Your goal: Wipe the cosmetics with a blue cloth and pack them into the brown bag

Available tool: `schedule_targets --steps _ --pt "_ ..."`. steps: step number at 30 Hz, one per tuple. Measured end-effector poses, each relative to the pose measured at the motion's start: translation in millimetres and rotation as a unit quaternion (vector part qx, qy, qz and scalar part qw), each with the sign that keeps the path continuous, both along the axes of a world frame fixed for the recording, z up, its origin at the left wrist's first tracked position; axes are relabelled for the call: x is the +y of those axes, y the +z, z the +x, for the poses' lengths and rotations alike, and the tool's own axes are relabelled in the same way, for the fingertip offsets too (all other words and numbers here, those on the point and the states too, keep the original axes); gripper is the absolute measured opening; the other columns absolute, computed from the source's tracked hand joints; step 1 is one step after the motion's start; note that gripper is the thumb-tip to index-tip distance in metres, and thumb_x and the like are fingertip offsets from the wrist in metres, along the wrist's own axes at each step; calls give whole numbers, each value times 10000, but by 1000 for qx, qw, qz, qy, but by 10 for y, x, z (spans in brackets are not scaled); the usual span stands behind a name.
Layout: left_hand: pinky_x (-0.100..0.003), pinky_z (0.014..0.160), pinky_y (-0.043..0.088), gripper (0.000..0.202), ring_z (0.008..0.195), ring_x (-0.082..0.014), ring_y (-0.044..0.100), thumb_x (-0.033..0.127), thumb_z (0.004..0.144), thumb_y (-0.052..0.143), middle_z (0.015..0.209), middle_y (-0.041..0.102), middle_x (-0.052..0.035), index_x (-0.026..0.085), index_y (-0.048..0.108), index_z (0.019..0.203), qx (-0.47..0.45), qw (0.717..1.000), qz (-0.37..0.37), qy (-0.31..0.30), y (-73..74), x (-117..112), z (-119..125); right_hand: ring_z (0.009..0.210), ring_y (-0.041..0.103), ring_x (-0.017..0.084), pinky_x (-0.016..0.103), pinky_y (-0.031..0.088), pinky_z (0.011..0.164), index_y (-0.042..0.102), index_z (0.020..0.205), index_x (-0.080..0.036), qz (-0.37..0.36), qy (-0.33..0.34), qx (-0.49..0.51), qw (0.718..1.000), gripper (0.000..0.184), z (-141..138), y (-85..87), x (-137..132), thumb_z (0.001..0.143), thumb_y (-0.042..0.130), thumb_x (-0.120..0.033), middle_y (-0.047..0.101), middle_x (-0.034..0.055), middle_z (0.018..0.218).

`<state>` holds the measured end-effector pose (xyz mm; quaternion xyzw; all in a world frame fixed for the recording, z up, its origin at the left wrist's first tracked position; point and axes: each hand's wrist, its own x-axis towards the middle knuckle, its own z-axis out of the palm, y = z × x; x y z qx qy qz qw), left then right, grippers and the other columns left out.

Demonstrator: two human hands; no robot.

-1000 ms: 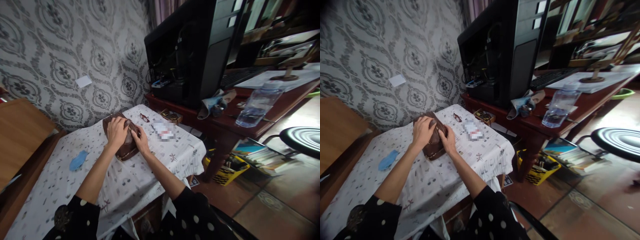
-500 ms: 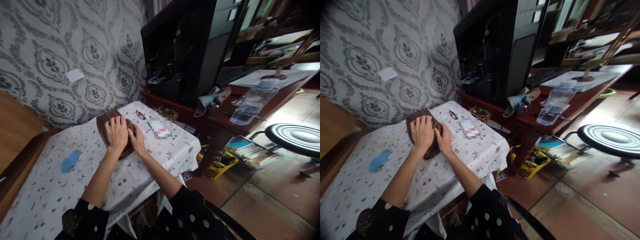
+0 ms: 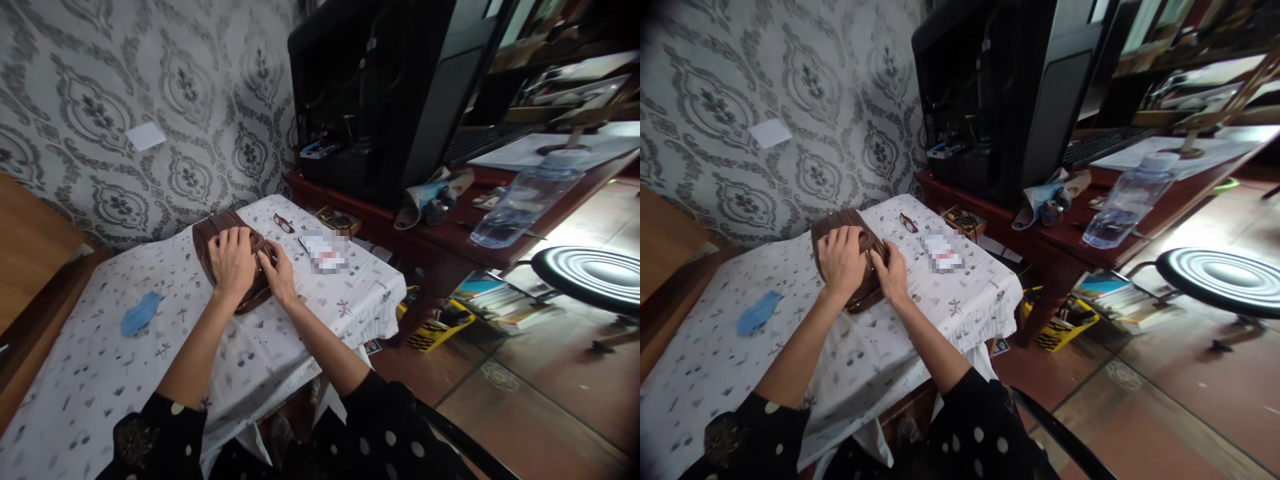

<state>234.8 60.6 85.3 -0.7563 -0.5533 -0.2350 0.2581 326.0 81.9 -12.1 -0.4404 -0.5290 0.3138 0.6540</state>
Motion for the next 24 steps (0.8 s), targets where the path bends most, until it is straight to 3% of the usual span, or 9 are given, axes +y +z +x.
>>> schedule_targets --steps 7,19,24 --pt "-450 894 427 168 1068 -327 595 161 901 555 1073 691 -101 226 604 1048 -70 997 -19 12 80 15 -36 1203 580 282 467 433 1096 509 1392 -187 62 -88 -75 991 563 59 58 -23 865 645 -332 618 133 1296" --pt "-431 910 440 178 1106 -304 598 180 940 515 1135 689 -102 216 626 1074 -81 995 -57 32 141 -21 -1 1089 634 249 434 503 1008 514 1376 -180 97 -94 -95 986 545 47 38 -23 841 608 -234 688 106 1142" --pt "-431 891 439 153 1097 -309 599 189 944 529 1132 695 -96 212 628 1059 -90 994 -60 34 148 -1 -2 1112 630 256 418 522 968 419 1461 -175 33 -25 -134 990 676 190 158 -47 817 615 -232 676 104 1206"
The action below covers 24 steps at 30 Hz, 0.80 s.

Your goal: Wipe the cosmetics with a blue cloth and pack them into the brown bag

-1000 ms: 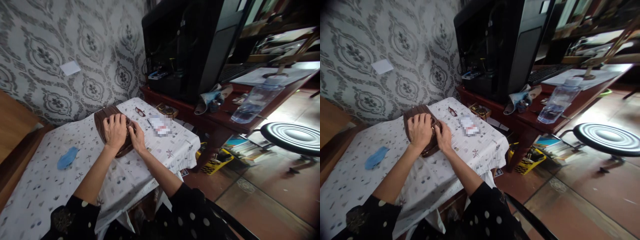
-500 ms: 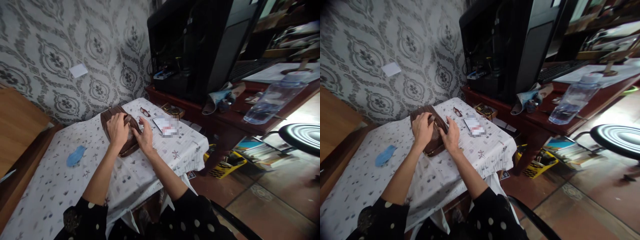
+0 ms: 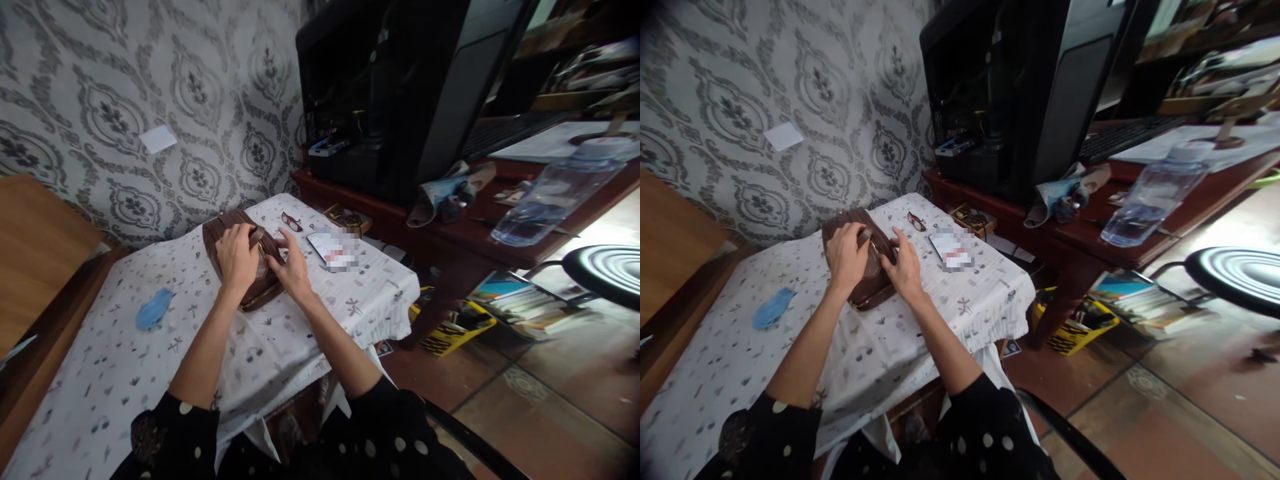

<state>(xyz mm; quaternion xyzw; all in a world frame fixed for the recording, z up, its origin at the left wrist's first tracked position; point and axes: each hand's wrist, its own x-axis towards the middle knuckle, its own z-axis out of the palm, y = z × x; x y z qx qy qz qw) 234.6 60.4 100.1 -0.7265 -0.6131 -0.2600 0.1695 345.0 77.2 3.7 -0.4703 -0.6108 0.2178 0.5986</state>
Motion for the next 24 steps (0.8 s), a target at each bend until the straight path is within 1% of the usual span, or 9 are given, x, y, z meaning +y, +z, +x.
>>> schedule_targets --steps 3,7,9,11,14,16,19,21,24 --pt "-425 886 437 145 1097 -307 598 193 950 524 1121 698 -91 219 628 1047 -15 1000 1 -8 -10 20 -10 1102 636 284 442 507 966 339 1529 -180 -45 31 -118 992 781 131 227 -33 802 620 -211 669 109 1231" --pt "-423 880 433 140 1074 -309 600 186 947 519 1083 700 -92 219 631 1024 -26 1000 11 -14 -27 33 -16 1182 591 340 489 476 972 277 1580 -196 -50 13 -310 949 842 171 577 -122 798 578 -112 619 153 1306" --pt "-426 877 436 143 1067 -312 603 184 951 510 1074 700 -93 215 635 1014 -30 999 10 -14 -29 35 -16 1205 576 345 498 457 994 285 1582 -187 -50 1 -356 933 825 136 671 -182 807 540 -69 611 167 1305" --pt "-430 878 441 145 1066 -314 604 189 955 505 1067 701 -94 213 637 1009 -33 999 8 -18 -28 35 -17 1208 571 346 502 450 1008 310 1573 -176 -46 -12 -358 932 789 95 680 -237 819 515 -65 607 174 1308" --pt "-432 882 448 139 1057 -315 608 202 955 509 1059 701 -97 212 639 1002 -39 999 11 -22 -29 36 -28 1195 577 344 506 463 1010 371 1539 -156 -30 -29 -300 953 728 38 559 -272 824 481 -80 599 174 1332" --pt "-431 889 453 139 1051 -312 611 205 954 508 1060 702 -98 211 639 1000 -46 998 16 -29 -36 41 -43 1192 583 332 498 479 1015 407 1509 -141 -10 -30 -234 972 706 0 420 -252 808 469 -86 599 169 1345" --pt "-418 912 461 140 1039 -298 623 222 959 499 1049 703 -94 212 636 986 -66 996 27 -50 -51 63 -75 1235 571 297 477 470 1070 427 1471 -127 40 -28 -109 993 679 -67 175 -194 794 475 -115 598 160 1358" --pt "-402 932 465 143 1035 -285 634 245 965 497 1034 703 -90 210 636 961 -89 993 39 -66 -60 85 -95 1268 557 279 479 451 1106 436 1449 -139 68 -33 -32 997 604 -113 15 -171 848 477 -180 595 155 1367" --pt "-393 941 472 154 1027 -280 648 278 966 506 1014 701 -95 200 638 942 -122 988 51 -75 -67 118 -113 1289 547 281 494 449 1111 459 1418 -147 73 -30 23 997 509 -163 -164 -192 950 470 -345 592 169 1371"
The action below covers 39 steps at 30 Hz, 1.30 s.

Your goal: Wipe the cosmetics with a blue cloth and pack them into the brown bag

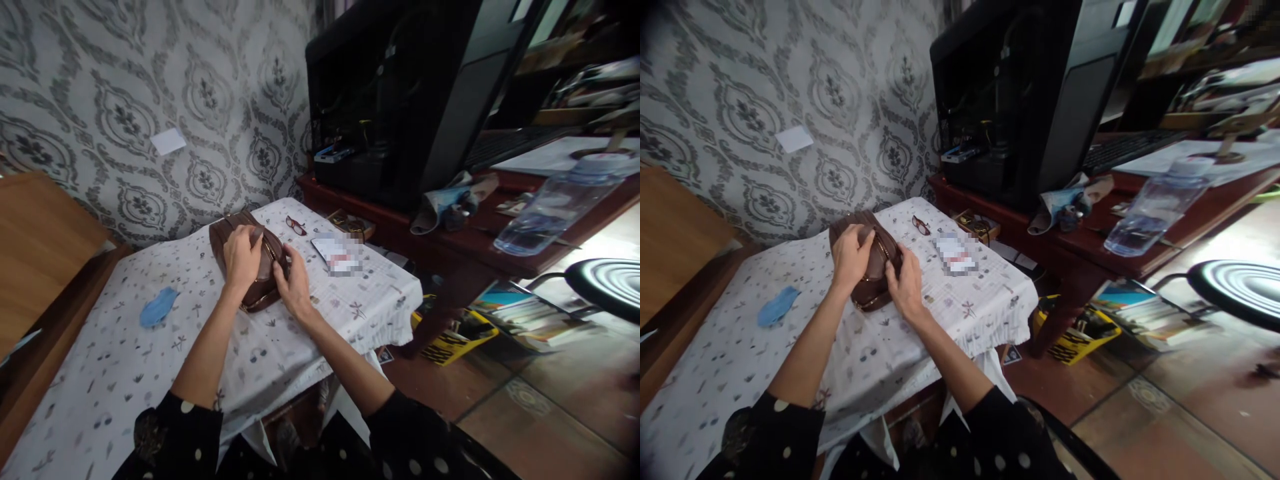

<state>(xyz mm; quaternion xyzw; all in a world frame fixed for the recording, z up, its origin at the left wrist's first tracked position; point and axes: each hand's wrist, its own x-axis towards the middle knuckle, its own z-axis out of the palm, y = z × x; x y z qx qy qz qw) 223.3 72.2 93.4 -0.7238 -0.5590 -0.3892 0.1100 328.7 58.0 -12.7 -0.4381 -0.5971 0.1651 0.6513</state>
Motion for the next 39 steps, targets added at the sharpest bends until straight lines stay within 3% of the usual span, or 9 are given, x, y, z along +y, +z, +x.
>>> schedule_targets --steps 4,12,17,21,26,30,34,39 --pt "-399 955 474 162 1025 -280 648 300 956 517 1001 690 -95 201 644 938 -24 1000 -2 3 -9 19 -3 1318 528 289 499 418 1143 455 1424 -129 -13 11 10 1000 557 -15 -89 -55 978 474 -463 570 192 1399" --pt "-387 955 481 160 1029 -251 631 343 925 530 1016 674 -70 216 622 900 -78 996 -36 18 -22 78 -17 1312 527 287 488 421 1140 454 1437 -138 -32 11 0 999 566 -8 -85 -50 986 484 -479 574 186 1390" --pt "-336 846 495 178 924 -216 643 359 918 531 893 664 -38 225 588 816 -94 993 -61 -40 -8 103 -78 1340 506 280 474 402 1155 414 1472 -144 -61 22 -28 998 604 14 -54 -72 995 457 -513 541 183 1425" --pt "-349 854 499 182 904 -220 638 350 915 536 882 665 -45 221 587 798 -86 991 -74 -70 18 70 -101 1389 455 315 511 376 1169 345 1511 -124 -70 37 -40 996 813 20 -44 -79 915 555 -636 495 208 1462" --pt "-385 967 478 155 1039 -244 612 296 900 575 1041 677 -72 211 666 992 -10 995 -34 -94 116 -80 -168 1399 445 345 535 374 1167 310 1530 -120 -75 34 -60 995 934 0 -56 -55 856 604 -696 485 222 1470" --pt "-416 982 468 319 1130 -282 587 290 852 645 1144 643 -93 212 633 1161 46 998 -24 -47 204 -256 -337 1389 457 344 535 378 1164 314 1523 -111 -75 26 -61 995 903 -13 -71 -31 869 615 -655 490 225 1461" --pt "-372 867 480 160 980 -257 613 368 885 607 976 646 -58 218 627 936 50 998 -36 -11 198 -378 -494 1384 459 340 535 379 1163 313 1521 -112 -69 26 -52 996 882 -16 -84 -35 873 630 -619 495 223 1454" --pt "-358 811 469 180 880 -237 597 346 899 536 849 629 -47 228 565 766 0 999 -18 -27 74 -376 -544 1404 428 367 559 363 1164 273 1542 -120 -74 32 -50 996 1022 -32 -86 -50 796 671 -696 449 227 1495"
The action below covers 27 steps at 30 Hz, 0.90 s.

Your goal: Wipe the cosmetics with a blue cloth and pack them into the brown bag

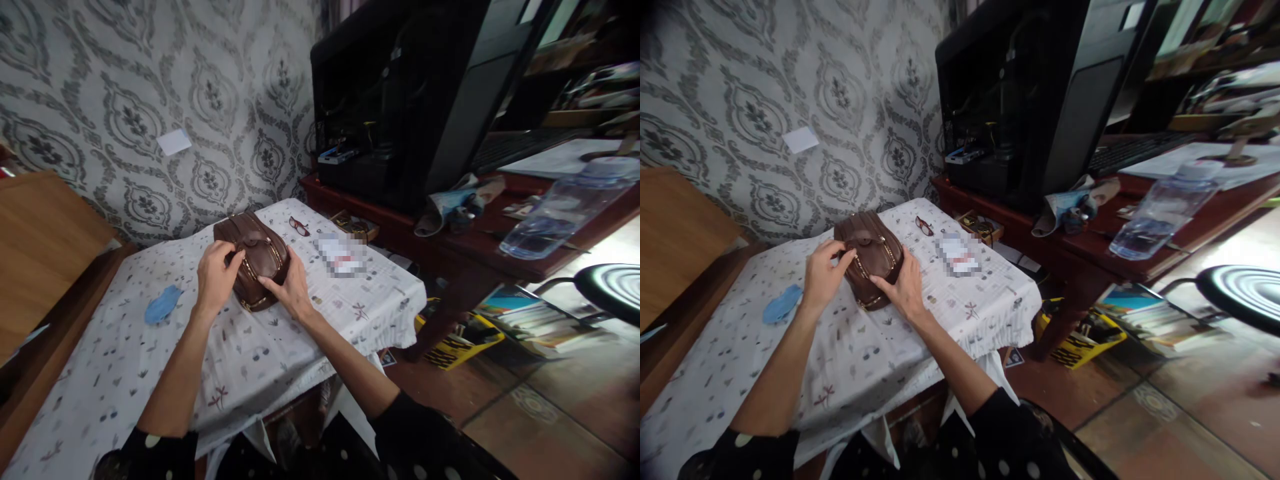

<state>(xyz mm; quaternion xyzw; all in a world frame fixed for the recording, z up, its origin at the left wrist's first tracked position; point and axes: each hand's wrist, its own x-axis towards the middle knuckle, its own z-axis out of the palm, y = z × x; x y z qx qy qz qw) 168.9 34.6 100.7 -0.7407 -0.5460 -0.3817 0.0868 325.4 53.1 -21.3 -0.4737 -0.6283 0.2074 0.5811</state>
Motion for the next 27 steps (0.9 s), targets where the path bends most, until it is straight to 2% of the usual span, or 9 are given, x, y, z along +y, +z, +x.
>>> schedule_targets --steps 3,7,12,16,22,27 --pt "-366 853 480 172 889 -231 604 346 874 562 849 651 -49 233 560 744 -58 998 10 -13 -78 22 10 1406 420 383 569 373 1150 257 1548 -109 -9 -2 -5 1000 1080 -18 -5 12 767 681 -722 433 242 1504" --pt "-373 928 494 172 990 -226 632 353 872 568 965 683 -62 230 584 754 -123 991 15 -44 -161 15 22 1377 454 381 573 381 1137 269 1545 -123 5 -25 -15 1000 1052 -50 -25 44 774 691 -701 477 241 1463" --pt "-373 941 515 170 1006 -223 648 365 875 588 971 687 -61 224 614 784 -163 985 34 -56 -244 -18 37 1360 468 377 563 392 1127 292 1525 -108 5 -53 -17 998 1001 -101 -33 68 791 703 -651 500 246 1435" --pt "-396 980 506 156 1055 -235 640 349 892 593 992 683 -69 218 629 816 -149 985 53 -73 -305 -53 32 1356 470 375 551 393 1129 319 1504 -105 -6 -64 -3 998 1014 -120 -29 86 755 739 -646 495 246 1441" --pt "-446 1052 478 159 1143 -249 607 335 921 570 1008 682 -70 231 630 817 -62 991 68 -94 -353 -106 -3 1327 491 369 545 416 1103 339 1490 -127 0 -72 0 997 1010 -108 -42 118 733 750 -655 523 229 1409" --pt "-453 1028 487 136 1117 -254 609 300 922 558 999 682 -69 239 628 824 -14 992 77 -101 -338 -116 -12 1315 494 364 534 419 1100 347 1491 -151 1 -49 3 999 991 -80 -39 116 736 752 -648 514 213 1415"
